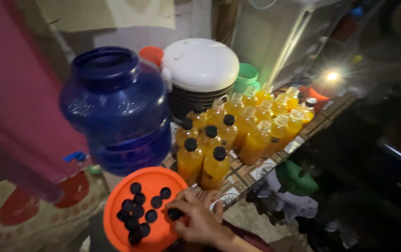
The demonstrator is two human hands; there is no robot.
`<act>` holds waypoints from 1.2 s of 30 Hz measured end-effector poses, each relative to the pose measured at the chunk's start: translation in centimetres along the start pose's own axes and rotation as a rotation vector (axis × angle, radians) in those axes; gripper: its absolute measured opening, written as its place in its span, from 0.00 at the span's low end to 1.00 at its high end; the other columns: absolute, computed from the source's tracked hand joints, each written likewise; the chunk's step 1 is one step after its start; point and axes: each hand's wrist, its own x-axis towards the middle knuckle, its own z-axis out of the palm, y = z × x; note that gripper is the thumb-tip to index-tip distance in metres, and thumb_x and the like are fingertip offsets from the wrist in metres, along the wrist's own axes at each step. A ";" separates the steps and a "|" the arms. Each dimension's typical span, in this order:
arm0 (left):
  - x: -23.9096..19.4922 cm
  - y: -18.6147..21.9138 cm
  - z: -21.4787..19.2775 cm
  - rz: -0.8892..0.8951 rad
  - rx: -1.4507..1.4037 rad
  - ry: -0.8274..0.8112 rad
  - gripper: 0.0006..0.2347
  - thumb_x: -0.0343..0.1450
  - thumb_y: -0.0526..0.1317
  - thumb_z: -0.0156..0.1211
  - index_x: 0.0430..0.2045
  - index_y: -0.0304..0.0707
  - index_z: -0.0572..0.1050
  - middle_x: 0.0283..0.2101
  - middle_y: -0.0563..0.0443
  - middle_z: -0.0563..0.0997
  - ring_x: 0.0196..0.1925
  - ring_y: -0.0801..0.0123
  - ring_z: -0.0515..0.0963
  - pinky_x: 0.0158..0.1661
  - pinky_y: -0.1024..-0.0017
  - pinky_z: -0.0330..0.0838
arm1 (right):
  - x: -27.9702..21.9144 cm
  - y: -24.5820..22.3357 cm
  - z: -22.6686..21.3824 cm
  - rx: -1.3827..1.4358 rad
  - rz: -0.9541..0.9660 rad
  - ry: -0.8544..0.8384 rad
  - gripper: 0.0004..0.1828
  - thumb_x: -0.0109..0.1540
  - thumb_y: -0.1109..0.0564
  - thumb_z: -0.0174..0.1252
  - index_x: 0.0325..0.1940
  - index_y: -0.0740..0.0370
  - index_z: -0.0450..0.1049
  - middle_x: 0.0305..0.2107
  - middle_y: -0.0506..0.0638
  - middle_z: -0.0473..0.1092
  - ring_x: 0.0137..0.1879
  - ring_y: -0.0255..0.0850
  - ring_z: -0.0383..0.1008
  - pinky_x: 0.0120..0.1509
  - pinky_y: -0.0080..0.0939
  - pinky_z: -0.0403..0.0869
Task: The person repeatedly picks up black bottle caps from an orange bowl and screws them onto small plastic bottles filled with orange liquid. The person works one bottle at a time, placing each capped bottle back on the table.
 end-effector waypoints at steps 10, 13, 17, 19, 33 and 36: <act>0.9 2.7 0.6 0.168 0.005 -0.464 0.16 0.64 0.36 0.65 0.45 0.32 0.75 0.50 0.34 0.76 0.57 0.40 0.73 0.53 0.51 0.71 | -2.7 4.0 -15.6 0.151 0.357 0.440 0.22 0.57 0.63 0.63 0.56 0.60 0.77 0.48 0.52 0.73 0.54 0.38 0.73 0.55 0.39 0.74; 2.4 5.1 3.8 0.193 -0.119 -0.496 0.26 0.65 0.36 0.65 0.58 0.28 0.66 0.62 0.27 0.67 0.62 0.35 0.68 0.56 0.49 0.68 | -1.8 6.3 -18.6 0.188 0.380 0.585 0.24 0.57 0.61 0.65 0.59 0.59 0.75 0.51 0.51 0.68 0.54 0.33 0.71 0.50 0.36 0.75; 7.3 7.0 8.8 0.119 -0.213 -0.284 0.34 0.65 0.39 0.64 0.65 0.28 0.55 0.67 0.24 0.60 0.66 0.32 0.64 0.60 0.48 0.61 | -0.6 8.3 -21.5 -0.085 0.441 0.679 0.28 0.56 0.58 0.69 0.60 0.59 0.71 0.45 0.50 0.77 0.42 0.36 0.77 0.47 0.37 0.76; 8.8 7.4 10.4 0.131 -0.165 -0.161 0.36 0.66 0.42 0.65 0.66 0.26 0.52 0.66 0.22 0.61 0.66 0.29 0.62 0.62 0.45 0.56 | 0.3 9.1 -22.8 -0.155 0.362 0.684 0.23 0.57 0.58 0.69 0.56 0.62 0.75 0.42 0.51 0.79 0.44 0.35 0.82 0.47 0.38 0.78; 9.8 4.5 14.6 -0.088 -0.019 -0.298 0.38 0.68 0.44 0.64 0.70 0.32 0.48 0.67 0.24 0.60 0.65 0.31 0.61 0.62 0.47 0.57 | 4.7 13.6 -24.3 -0.366 0.198 0.581 0.19 0.56 0.59 0.68 0.52 0.60 0.81 0.50 0.54 0.77 0.53 0.48 0.79 0.57 0.42 0.75; 9.6 4.5 14.6 -0.045 -0.043 -0.253 0.37 0.70 0.44 0.64 0.70 0.31 0.49 0.66 0.22 0.61 0.65 0.30 0.62 0.63 0.47 0.57 | 4.7 13.8 -23.9 -0.361 0.166 0.596 0.19 0.56 0.61 0.68 0.51 0.60 0.81 0.50 0.54 0.77 0.53 0.49 0.79 0.57 0.42 0.75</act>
